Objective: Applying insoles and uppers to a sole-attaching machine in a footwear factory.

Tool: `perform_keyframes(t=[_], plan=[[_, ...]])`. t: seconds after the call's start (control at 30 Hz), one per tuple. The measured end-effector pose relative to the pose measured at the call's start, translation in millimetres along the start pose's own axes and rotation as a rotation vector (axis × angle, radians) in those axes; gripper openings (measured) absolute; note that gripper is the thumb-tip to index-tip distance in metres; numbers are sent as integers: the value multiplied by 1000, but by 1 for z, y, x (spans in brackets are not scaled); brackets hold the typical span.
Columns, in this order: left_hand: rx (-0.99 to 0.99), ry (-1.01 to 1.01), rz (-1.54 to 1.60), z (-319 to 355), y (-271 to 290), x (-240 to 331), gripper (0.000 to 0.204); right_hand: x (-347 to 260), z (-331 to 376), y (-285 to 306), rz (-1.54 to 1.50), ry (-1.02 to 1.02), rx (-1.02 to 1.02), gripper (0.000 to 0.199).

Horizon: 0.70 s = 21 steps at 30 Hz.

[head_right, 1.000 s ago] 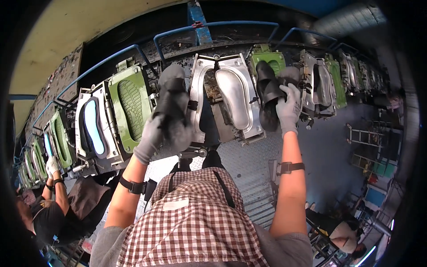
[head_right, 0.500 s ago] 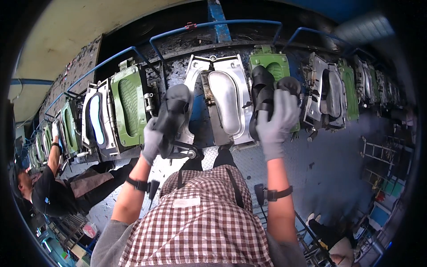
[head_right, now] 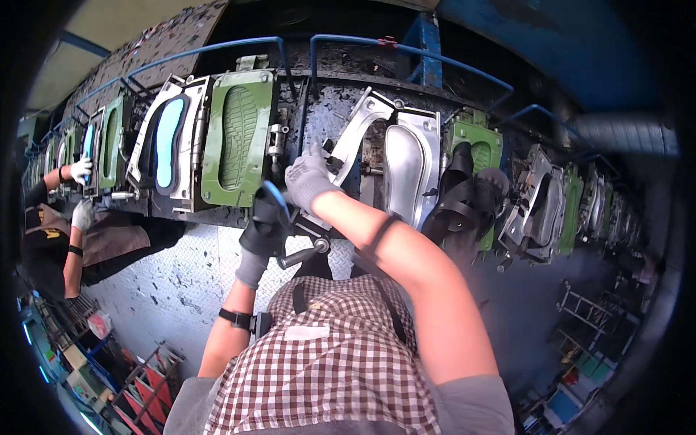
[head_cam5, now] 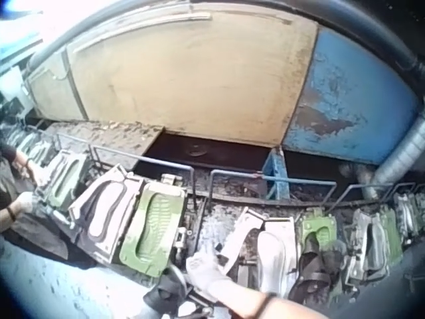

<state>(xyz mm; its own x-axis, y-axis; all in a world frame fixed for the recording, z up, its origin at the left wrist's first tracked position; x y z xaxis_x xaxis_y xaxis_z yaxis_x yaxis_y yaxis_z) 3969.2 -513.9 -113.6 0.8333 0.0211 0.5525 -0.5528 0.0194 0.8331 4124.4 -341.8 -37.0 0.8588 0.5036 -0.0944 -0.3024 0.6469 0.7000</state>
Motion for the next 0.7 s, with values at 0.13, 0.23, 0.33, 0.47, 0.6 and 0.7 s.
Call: perform_keyframes(t=[0.13, 0.23, 0.33, 0.47, 0.6, 0.7], plan=[[174, 22, 47, -33, -22, 2, 32, -6, -65, -40, -308, 63, 24, 50], [176, -217, -195, 1, 2, -2, 35, -16, -30, -64, -244, 410, 461, 34], [273, -119, -280, 46, 57, 21, 44, -10, 56, -43, -476, 689, 789, 52], [359, 32, -314, 66, 114, 29, 42, 19, 134, -32, -921, 561, 976, 48], [427, -12, -239, 73, 79, -30, 44, 91, 165, -61, -859, -34, 999, 36], [541, 41, -163, 8, 18, -10, 41, 113, 178, -93, -709, 71, 1284, 55]])
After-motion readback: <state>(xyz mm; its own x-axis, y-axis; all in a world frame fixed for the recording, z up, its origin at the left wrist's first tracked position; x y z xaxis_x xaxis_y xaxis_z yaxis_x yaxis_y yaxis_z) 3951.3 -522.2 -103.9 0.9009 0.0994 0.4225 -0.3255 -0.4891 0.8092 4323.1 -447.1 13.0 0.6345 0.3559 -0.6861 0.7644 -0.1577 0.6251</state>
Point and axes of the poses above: each hand's wrist, its own z-axis away from the middle knuckle, its own y-axis out of the back of the hand, x = y × z, the point moved 1 cm from there along -z, towards the middle knuckle, and after that the axes turned 14 degrees about -z, right-handed, at the moved point
